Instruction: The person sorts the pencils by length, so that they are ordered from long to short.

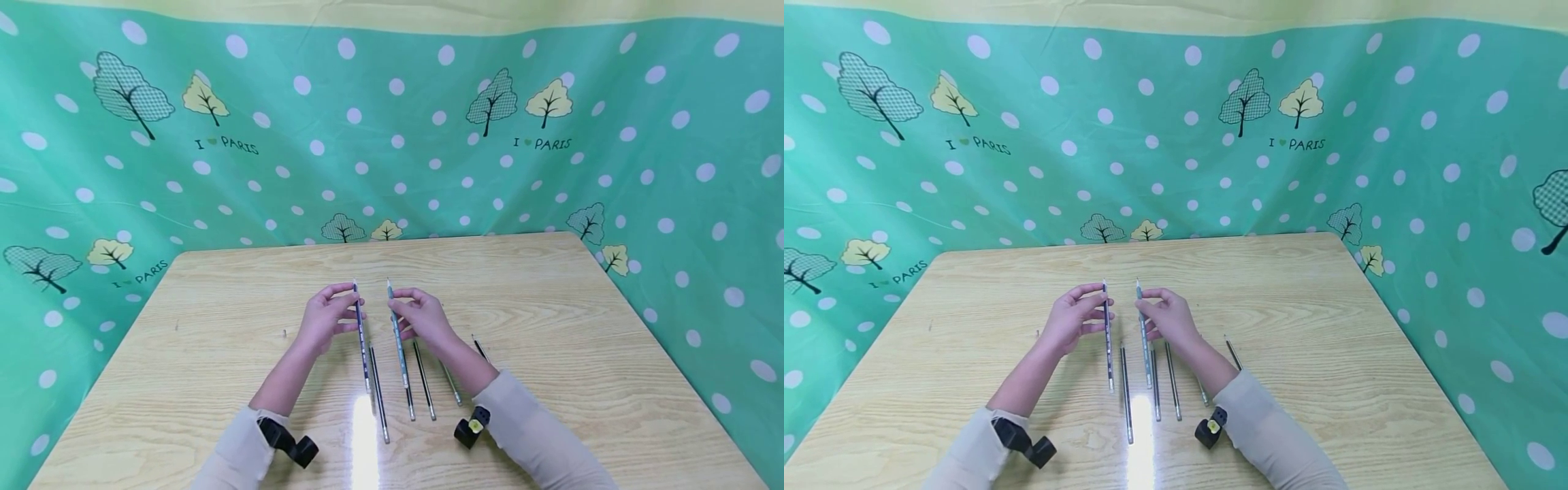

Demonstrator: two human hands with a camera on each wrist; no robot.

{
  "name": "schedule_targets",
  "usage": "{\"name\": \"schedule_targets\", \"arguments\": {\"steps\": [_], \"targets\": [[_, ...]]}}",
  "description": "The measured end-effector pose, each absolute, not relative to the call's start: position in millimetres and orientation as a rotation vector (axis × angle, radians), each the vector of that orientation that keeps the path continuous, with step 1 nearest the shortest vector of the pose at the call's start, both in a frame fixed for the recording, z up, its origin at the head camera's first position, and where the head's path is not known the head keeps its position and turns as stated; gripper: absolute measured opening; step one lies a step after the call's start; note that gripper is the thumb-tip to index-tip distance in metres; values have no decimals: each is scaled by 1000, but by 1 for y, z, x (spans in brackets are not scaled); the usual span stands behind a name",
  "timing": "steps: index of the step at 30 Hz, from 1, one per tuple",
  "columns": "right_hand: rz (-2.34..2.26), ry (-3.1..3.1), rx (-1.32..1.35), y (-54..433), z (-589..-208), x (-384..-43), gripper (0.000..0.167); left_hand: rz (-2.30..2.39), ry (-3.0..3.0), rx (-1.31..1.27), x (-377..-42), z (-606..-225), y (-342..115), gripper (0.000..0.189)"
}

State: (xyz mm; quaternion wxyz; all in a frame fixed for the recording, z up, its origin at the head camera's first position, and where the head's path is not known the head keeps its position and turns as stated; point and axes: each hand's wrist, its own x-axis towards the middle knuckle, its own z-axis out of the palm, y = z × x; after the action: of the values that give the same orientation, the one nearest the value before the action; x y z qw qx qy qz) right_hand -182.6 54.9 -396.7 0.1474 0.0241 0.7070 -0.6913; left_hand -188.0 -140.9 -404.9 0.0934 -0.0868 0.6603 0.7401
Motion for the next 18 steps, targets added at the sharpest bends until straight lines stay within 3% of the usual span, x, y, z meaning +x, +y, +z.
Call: {"name": "schedule_targets", "arguments": {"steps": [18], "targets": [[-1975, 2007, 65, 60, -385, -181, 36, 2169, 2059, -282, -210, -390, -163, 37]]}}
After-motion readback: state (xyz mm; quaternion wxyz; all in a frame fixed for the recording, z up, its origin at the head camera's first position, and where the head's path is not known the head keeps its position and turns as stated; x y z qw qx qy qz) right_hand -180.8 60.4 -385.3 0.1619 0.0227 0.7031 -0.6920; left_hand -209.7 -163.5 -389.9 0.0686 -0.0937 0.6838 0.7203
